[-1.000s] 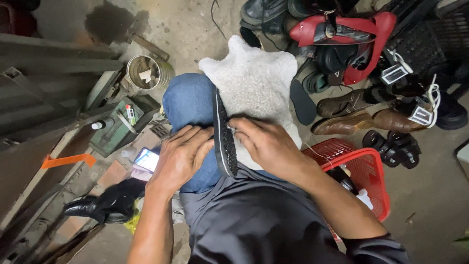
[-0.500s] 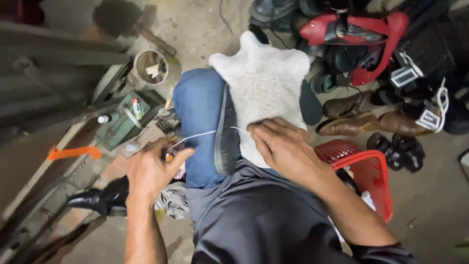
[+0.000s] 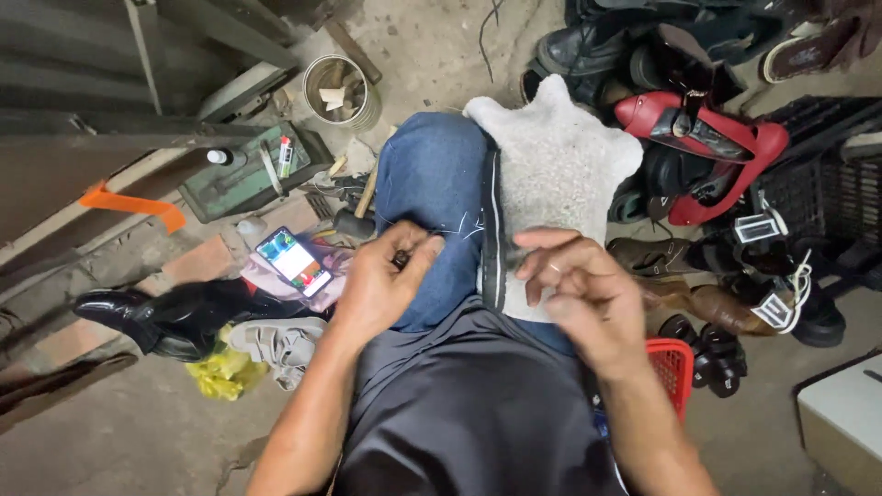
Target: Hand-sewing a replacement rubber sole onto a shoe using a stitching awl and thread.
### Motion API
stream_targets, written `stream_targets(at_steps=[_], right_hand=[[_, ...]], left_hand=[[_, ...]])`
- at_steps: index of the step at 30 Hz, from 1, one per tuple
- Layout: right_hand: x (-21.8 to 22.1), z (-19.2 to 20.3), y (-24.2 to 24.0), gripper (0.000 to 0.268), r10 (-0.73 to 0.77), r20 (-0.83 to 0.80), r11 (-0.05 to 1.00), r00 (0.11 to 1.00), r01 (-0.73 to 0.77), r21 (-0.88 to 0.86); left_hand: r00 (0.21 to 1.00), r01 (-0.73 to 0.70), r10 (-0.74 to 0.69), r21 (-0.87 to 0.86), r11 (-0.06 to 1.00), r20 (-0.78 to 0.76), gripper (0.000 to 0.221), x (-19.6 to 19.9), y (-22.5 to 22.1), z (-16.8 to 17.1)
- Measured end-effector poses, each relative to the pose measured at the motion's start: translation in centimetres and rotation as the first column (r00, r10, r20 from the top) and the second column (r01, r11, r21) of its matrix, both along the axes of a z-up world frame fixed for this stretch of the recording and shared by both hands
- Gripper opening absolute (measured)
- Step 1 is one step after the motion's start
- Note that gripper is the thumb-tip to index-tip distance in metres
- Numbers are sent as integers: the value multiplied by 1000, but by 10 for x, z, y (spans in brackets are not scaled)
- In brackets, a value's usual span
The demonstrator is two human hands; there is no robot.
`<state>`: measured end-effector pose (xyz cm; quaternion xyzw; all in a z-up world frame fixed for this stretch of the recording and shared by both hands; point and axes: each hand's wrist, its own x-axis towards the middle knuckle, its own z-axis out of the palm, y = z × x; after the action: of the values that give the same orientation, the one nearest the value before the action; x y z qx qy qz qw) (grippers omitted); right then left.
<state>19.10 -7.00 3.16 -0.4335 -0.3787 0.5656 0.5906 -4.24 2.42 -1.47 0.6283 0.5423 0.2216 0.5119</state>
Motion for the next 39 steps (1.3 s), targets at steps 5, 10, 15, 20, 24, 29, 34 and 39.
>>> stream_targets(at_steps=[5,10,15,20,24,29,34,39], right_hand=[[-31,35,18,75,-25,582,998,812,53,-31],[-4,29,13,83,15,713,991,700,83,-103],[14,10,14,85,227,601,947,766,-30,-319],[23,-3,3,68,164,537,972,828,-43,-231],[35,10,0,42,85,503,978,860,25,-207],[63,-43,-43,26,5,479,965,878,121,-232],[46,-15,-29,24,-35,449,961,893,153,-230],[46,-29,-31,26,39,480,969,877,83,-231]], left_hand=[[995,100,-99,81,992,-16,15,28,0,22],[958,213,-204,-27,977,201,11,32,-4,40],[940,243,-251,66,968,232,6,27,-29,54],[961,213,-257,316,924,105,27,34,-20,56],[961,218,-78,562,798,-264,31,44,-6,30],[956,239,-51,664,708,-290,10,70,-7,10],[968,252,-246,275,928,-57,6,54,-2,21],[926,371,-358,-101,923,123,11,-6,16,56]])
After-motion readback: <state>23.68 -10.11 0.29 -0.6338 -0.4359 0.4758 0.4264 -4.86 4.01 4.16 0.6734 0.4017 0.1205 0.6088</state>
